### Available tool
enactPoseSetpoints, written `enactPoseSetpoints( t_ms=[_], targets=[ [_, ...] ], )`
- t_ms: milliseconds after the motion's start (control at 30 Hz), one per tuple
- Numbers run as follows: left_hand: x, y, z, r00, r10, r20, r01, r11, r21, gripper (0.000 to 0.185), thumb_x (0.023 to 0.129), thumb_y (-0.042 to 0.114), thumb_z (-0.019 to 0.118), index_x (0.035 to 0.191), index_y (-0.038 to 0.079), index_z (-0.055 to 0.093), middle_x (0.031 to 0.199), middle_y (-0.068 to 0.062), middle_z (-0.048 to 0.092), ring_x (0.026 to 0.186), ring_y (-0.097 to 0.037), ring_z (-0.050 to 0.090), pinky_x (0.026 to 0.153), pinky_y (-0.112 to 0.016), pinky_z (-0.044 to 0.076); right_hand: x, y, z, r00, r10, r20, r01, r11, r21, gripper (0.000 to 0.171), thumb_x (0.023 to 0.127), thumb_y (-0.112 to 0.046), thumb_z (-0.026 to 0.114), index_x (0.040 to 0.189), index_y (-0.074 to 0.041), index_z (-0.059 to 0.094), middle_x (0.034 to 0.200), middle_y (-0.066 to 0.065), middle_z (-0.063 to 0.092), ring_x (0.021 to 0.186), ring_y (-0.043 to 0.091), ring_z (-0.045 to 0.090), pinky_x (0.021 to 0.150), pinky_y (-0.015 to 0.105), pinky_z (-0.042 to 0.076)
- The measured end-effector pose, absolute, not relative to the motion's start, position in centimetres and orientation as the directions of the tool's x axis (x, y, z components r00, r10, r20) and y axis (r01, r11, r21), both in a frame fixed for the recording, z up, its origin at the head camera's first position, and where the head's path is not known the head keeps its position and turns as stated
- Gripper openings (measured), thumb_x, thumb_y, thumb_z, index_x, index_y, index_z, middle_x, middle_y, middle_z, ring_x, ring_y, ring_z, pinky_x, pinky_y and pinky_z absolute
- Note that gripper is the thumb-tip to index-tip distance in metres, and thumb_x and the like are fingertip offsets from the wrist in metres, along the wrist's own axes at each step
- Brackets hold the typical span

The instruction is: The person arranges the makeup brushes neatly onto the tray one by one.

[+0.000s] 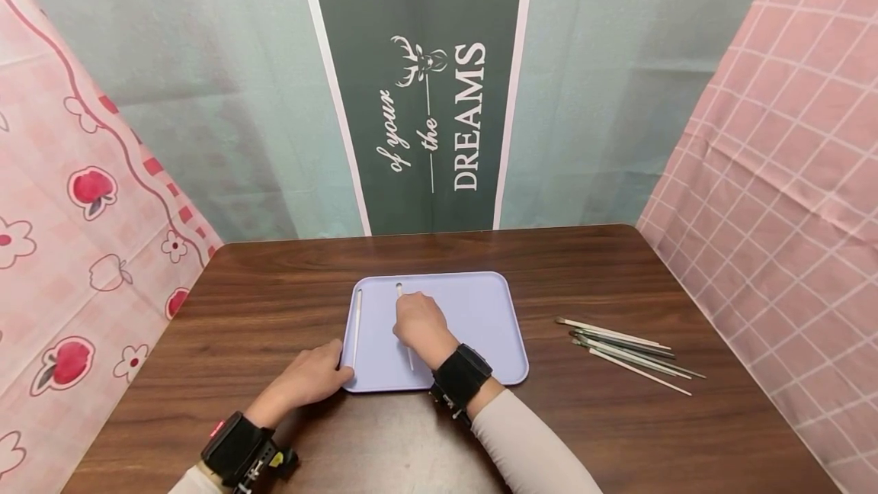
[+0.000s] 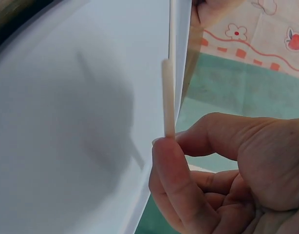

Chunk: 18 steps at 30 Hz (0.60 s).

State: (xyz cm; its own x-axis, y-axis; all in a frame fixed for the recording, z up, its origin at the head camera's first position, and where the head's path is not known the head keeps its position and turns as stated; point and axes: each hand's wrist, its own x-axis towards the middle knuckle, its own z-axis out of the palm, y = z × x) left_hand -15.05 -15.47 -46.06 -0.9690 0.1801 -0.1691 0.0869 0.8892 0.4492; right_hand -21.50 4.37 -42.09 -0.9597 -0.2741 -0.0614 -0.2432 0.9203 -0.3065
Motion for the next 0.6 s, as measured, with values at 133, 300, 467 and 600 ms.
enactPoseSetpoints(
  t_ms=[133, 300, 467, 600],
  targets=[
    [-15.1, -15.4, -46.1, -0.970, 0.179, -0.166, 0.087, 0.889, 0.450, 0.028, 0.088, 0.023, 0.067, 0.103, 0.001, 0.059, 0.080, -0.004, 0.054, 0.069, -0.021, 0.051, 0.063, -0.037, 0.044, -21.6, 3.6, -42.2, -0.958, -0.280, -0.069, -0.245, 0.915, -0.322, 0.017, 0.081, -0.008, 0.074, 0.073, -0.005, 0.060, 0.065, 0.004, 0.055, 0.061, 0.019, 0.050, 0.057, 0.032, 0.044],
    [-15.0, -15.4, -46.2, -0.971, 0.180, -0.155, 0.094, 0.890, 0.445, 0.027, 0.088, 0.024, 0.068, 0.101, 0.002, 0.059, 0.081, -0.004, 0.056, 0.070, -0.021, 0.051, 0.065, -0.039, 0.046, -21.7, 2.7, -42.4, -0.957, -0.280, -0.080, -0.240, 0.913, -0.330, 0.018, 0.081, -0.007, 0.073, 0.070, -0.006, 0.058, 0.065, 0.004, 0.054, 0.060, 0.019, 0.050, 0.057, 0.032, 0.044],
    [-15.0, -15.4, -46.2, -0.973, 0.181, -0.145, 0.101, 0.893, 0.439, 0.025, 0.087, 0.024, 0.067, 0.098, 0.003, 0.059, 0.079, -0.004, 0.055, 0.069, -0.021, 0.051, 0.064, -0.040, 0.046, -21.8, 1.9, -42.5, -0.958, -0.275, -0.079, -0.235, 0.916, -0.326, 0.019, 0.081, -0.009, 0.074, 0.070, -0.007, 0.059, 0.068, 0.005, 0.056, 0.062, 0.020, 0.051, 0.060, 0.032, 0.045],
    [-15.0, -15.4, -46.2, -0.972, 0.184, -0.144, 0.105, 0.895, 0.433, 0.025, 0.087, 0.024, 0.067, 0.097, 0.003, 0.058, 0.078, -0.004, 0.054, 0.069, -0.021, 0.051, 0.064, -0.039, 0.045, -21.8, 1.3, -42.6, -0.960, -0.266, -0.089, -0.224, 0.918, -0.327, 0.019, 0.082, -0.011, 0.075, 0.071, -0.007, 0.060, 0.070, 0.005, 0.057, 0.064, 0.020, 0.052, 0.062, 0.032, 0.046]
  ],
)
